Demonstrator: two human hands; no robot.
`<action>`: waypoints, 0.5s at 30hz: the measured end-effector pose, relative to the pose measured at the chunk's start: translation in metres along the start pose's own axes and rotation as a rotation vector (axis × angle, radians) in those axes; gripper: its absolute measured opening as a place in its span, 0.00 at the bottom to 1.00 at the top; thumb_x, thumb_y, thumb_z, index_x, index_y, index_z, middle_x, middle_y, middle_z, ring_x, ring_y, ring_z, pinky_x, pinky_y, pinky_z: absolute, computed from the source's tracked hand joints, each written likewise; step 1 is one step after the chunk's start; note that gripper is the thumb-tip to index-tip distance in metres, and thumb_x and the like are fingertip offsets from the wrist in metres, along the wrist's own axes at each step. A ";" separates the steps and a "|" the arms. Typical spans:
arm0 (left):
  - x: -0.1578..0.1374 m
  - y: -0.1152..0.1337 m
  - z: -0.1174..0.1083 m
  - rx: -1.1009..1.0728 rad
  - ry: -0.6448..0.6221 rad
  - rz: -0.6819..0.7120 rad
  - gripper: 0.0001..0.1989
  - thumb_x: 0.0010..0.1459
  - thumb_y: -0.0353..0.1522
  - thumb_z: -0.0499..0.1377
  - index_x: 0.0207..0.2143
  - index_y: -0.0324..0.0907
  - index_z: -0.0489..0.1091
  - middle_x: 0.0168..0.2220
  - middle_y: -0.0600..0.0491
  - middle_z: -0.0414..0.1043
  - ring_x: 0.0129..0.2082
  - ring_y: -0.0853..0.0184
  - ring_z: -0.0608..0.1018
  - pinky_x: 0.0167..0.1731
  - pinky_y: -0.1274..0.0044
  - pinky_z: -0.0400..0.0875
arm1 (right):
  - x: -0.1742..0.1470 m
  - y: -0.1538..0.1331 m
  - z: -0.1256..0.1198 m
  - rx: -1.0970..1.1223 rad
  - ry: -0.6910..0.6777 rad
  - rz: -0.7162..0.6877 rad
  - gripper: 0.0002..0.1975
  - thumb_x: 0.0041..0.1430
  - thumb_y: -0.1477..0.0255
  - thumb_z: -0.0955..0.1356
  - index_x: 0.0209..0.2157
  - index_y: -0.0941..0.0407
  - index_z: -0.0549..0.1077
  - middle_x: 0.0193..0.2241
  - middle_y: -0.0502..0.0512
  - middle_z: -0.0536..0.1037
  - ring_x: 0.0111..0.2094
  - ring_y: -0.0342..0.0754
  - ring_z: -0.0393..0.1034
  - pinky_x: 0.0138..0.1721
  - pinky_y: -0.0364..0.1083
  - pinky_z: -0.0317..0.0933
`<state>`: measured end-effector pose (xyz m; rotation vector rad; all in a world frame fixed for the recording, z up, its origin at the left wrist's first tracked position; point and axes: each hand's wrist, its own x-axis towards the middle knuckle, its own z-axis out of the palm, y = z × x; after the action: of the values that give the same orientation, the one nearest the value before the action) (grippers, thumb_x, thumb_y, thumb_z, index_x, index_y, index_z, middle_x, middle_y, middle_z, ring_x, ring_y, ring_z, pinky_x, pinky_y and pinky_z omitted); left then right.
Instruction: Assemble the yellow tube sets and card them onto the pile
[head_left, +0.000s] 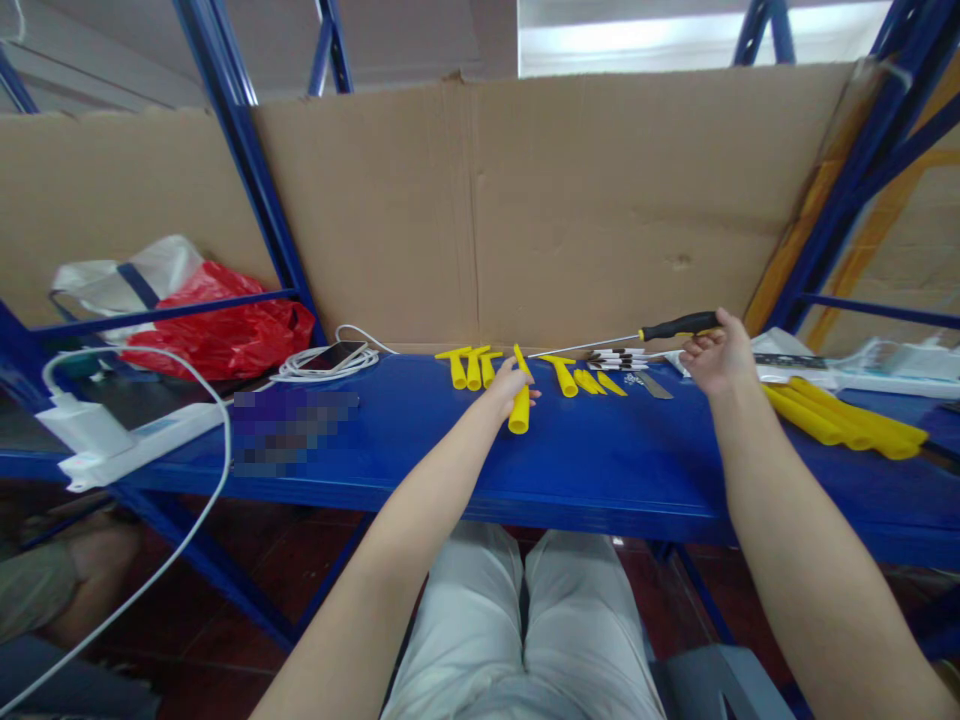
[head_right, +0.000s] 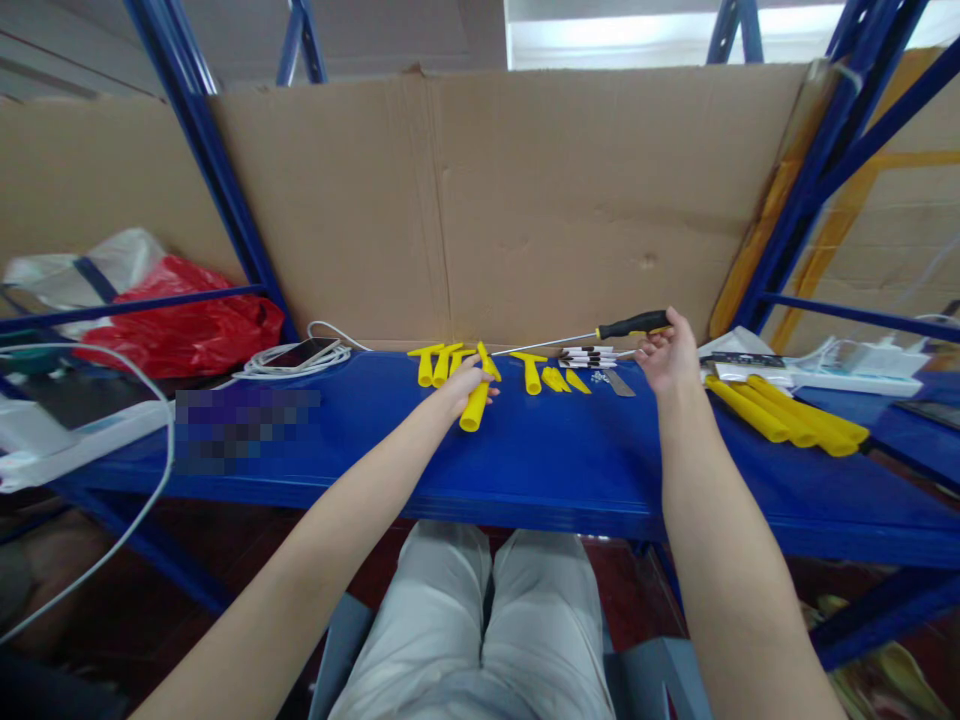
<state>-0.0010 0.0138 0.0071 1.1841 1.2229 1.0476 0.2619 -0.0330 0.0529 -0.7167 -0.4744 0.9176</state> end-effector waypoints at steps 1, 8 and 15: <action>0.000 0.000 0.000 0.000 0.000 0.000 0.34 0.53 0.18 0.51 0.61 0.46 0.51 0.43 0.48 0.72 0.19 0.74 0.74 0.17 0.82 0.67 | 0.001 0.000 0.000 0.009 -0.003 -0.001 0.18 0.62 0.67 0.60 0.19 0.54 0.52 0.12 0.44 0.55 0.11 0.37 0.49 0.09 0.37 0.47; 0.000 -0.001 0.000 -0.002 -0.004 0.002 0.34 0.53 0.18 0.52 0.60 0.47 0.51 0.44 0.47 0.72 0.21 0.72 0.76 0.18 0.82 0.68 | 0.011 0.003 -0.006 -0.020 -0.049 -0.017 0.18 0.61 0.63 0.63 0.20 0.53 0.55 0.09 0.41 0.48 0.10 0.37 0.46 0.08 0.38 0.47; 0.002 -0.001 0.000 -0.008 0.004 0.000 0.34 0.52 0.19 0.53 0.60 0.47 0.51 0.43 0.48 0.72 0.21 0.72 0.76 0.17 0.82 0.68 | -0.001 -0.001 -0.001 -0.014 -0.040 -0.008 0.19 0.64 0.62 0.60 0.21 0.54 0.56 0.10 0.43 0.56 0.11 0.38 0.51 0.09 0.38 0.48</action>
<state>-0.0010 0.0154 0.0057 1.1764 1.2210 1.0537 0.2625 -0.0344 0.0529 -0.7093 -0.5191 0.9238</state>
